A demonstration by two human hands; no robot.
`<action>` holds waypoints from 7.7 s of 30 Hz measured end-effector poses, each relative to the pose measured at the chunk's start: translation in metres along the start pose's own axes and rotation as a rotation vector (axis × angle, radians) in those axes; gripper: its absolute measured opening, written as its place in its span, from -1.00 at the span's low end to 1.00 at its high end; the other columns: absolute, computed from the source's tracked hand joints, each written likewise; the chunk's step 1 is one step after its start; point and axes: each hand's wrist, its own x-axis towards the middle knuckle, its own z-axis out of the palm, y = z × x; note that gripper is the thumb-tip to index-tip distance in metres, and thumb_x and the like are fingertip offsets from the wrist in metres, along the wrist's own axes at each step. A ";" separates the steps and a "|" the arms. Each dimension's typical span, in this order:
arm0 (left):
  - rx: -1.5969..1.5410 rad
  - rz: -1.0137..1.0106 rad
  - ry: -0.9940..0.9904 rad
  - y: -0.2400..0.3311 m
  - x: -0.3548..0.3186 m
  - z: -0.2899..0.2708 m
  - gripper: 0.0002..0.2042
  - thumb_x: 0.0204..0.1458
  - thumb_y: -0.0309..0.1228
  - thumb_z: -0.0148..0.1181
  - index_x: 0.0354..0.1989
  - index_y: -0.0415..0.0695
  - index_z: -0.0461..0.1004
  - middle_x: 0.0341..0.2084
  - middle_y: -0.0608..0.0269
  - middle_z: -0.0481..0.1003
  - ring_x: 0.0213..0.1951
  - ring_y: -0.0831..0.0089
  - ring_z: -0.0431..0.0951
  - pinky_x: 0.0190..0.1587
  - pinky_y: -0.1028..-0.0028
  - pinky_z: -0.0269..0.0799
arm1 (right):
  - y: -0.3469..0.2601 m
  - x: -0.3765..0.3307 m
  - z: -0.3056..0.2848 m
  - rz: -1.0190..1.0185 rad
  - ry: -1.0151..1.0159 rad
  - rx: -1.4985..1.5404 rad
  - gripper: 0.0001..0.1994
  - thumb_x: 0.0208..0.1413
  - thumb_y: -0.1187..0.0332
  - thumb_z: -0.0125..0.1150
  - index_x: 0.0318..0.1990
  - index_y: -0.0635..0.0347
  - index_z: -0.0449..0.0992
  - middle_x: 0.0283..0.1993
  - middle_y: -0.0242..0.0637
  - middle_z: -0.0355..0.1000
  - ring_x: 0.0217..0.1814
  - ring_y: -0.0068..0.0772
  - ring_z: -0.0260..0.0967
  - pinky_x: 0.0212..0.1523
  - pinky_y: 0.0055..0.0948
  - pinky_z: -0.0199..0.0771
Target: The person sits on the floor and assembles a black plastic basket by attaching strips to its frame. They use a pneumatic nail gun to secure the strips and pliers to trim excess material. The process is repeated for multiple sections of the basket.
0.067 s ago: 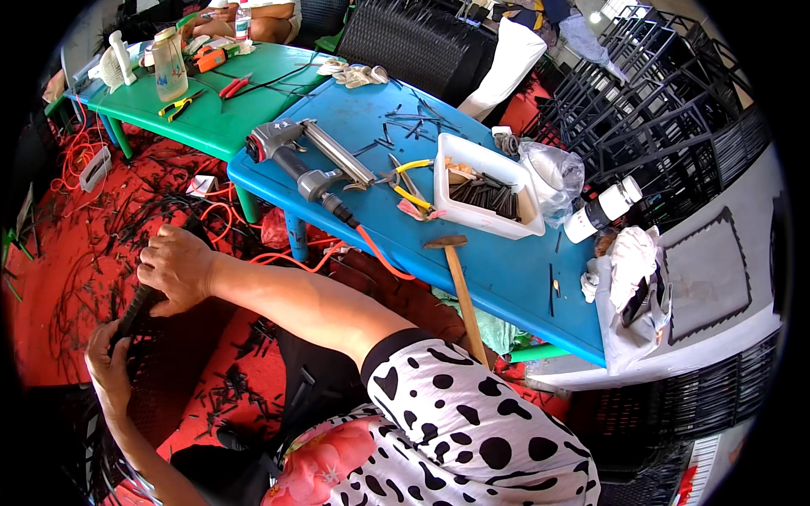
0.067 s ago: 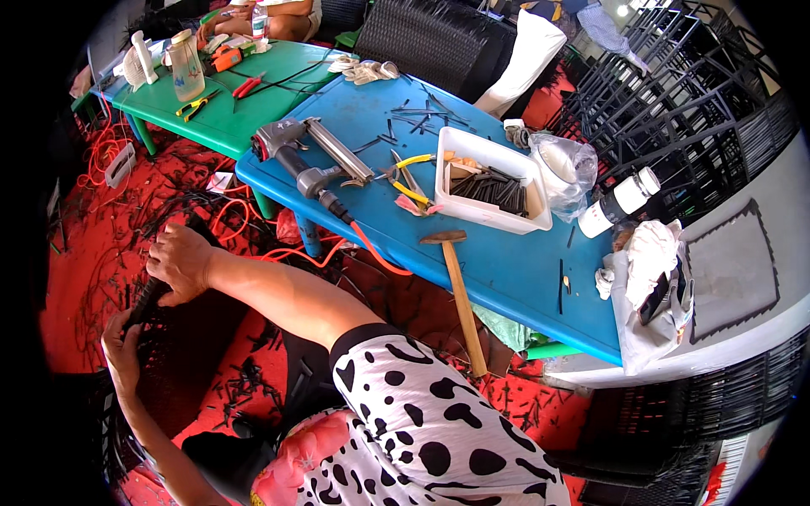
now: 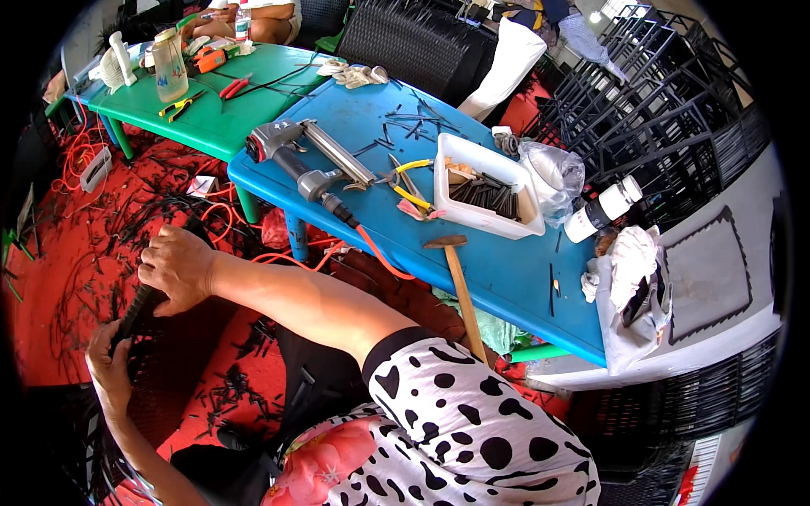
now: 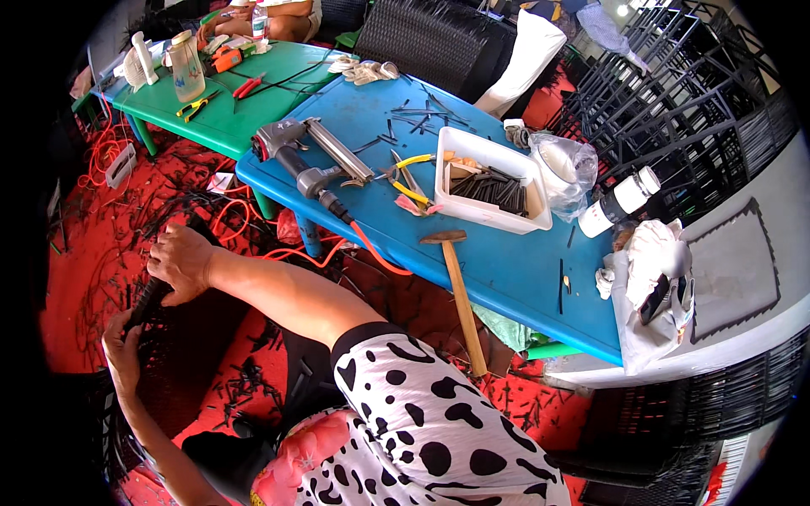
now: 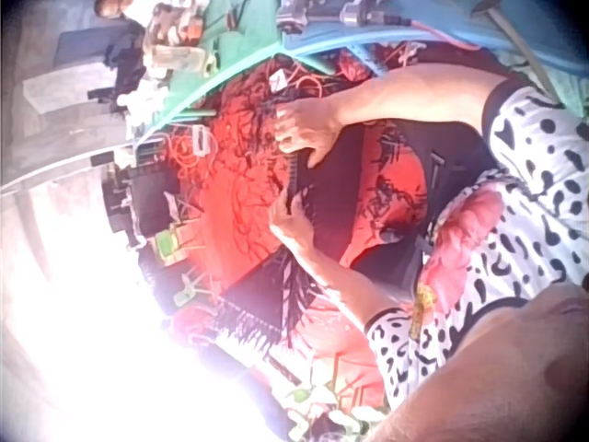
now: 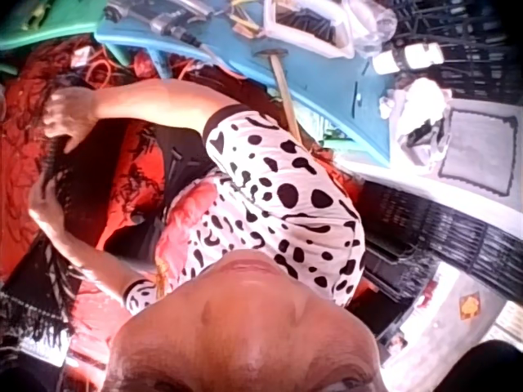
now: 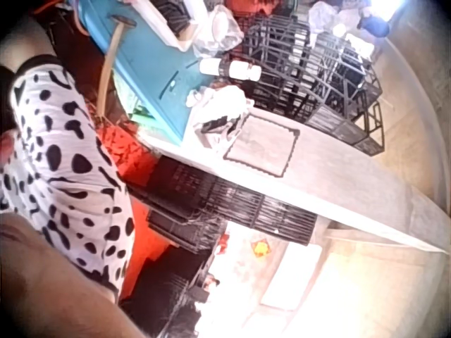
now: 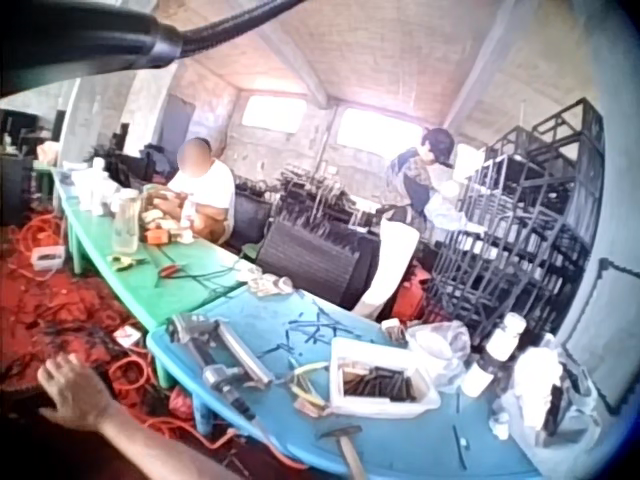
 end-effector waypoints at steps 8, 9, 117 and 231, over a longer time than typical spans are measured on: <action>0.009 0.002 -0.033 0.026 -0.010 0.006 -0.72 -0.09 -0.69 0.06 -0.14 -0.39 0.49 -0.37 0.08 0.53 -0.33 0.40 0.51 -0.21 0.46 0.40 | -0.002 -0.004 -0.005 0.075 -0.269 0.024 -0.49 -0.25 -0.20 0.30 -0.38 0.09 0.49 -0.39 -0.31 0.47 -0.21 -0.23 0.47 -0.15 -0.20 0.33; 0.019 0.001 -0.036 0.031 -0.013 0.008 -0.72 -0.09 -0.69 0.06 -0.15 -0.39 0.49 -0.37 0.06 0.53 -0.33 0.37 0.52 -0.21 0.44 0.41 | -0.003 -0.005 -0.009 0.080 -0.304 0.043 -0.48 -0.23 -0.20 0.30 -0.37 0.09 0.49 -0.38 -0.31 0.48 -0.20 -0.22 0.48 -0.14 -0.19 0.34; 0.191 -0.049 0.082 0.008 0.035 0.002 -0.67 -0.25 -0.53 0.18 -0.21 -0.27 0.57 -0.35 -0.10 0.57 -0.24 0.13 0.60 -0.15 0.32 0.48 | -0.080 -0.112 0.006 0.444 -0.117 0.592 -0.71 -0.10 0.35 0.36 -0.16 0.12 0.58 -0.13 -0.21 0.53 -0.05 -0.08 0.47 0.03 -0.15 0.41; 0.063 -0.062 0.088 0.048 -0.019 0.009 -0.32 -0.25 -0.69 0.14 0.21 -0.07 0.31 -0.37 0.17 0.50 -0.27 0.32 0.53 -0.11 0.43 0.43 | -0.041 0.019 -0.098 -0.062 -0.521 -0.092 -0.33 -0.36 0.08 0.53 -0.05 0.20 0.44 -0.28 -0.17 0.27 -0.18 -0.12 0.31 -0.17 -0.20 0.37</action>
